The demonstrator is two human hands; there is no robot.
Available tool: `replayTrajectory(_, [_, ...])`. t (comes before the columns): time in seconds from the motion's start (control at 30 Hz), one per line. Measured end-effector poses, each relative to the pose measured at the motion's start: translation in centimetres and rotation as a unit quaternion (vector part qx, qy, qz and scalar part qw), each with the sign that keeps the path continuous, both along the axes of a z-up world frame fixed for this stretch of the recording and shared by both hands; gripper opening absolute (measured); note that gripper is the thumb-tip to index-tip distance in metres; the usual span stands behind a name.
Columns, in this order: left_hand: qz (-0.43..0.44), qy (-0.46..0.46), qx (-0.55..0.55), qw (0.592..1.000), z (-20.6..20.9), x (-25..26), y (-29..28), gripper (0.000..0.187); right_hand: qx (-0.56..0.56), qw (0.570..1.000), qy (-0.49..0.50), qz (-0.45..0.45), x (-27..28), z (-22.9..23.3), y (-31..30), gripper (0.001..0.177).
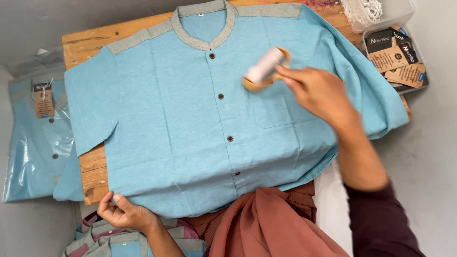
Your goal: Using a lint roller to remove dust and lint from a light blue shirt on a wooden work surface.
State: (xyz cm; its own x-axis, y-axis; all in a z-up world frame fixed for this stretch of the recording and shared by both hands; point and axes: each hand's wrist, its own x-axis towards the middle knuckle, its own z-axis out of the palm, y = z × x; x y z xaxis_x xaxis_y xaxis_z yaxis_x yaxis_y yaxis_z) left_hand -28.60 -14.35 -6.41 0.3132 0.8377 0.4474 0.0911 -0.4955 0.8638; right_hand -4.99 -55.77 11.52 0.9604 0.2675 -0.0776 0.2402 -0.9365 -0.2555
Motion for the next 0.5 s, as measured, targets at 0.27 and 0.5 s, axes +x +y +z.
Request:
replayTrajectory(0.27, [-0.006,0.011,-0.012,1.000,-0.1,-0.4,0.3,0.033,0.133,0.990,-0.039,0.036,1.9,-2.3,1.9,0.041])
replayTrajectory(0.5, [0.006,-0.001,0.048,0.999,-1.3,0.3,0.5,0.027,0.192,0.977,0.045,-0.078,-9.8,-0.4,-12.5,0.042])
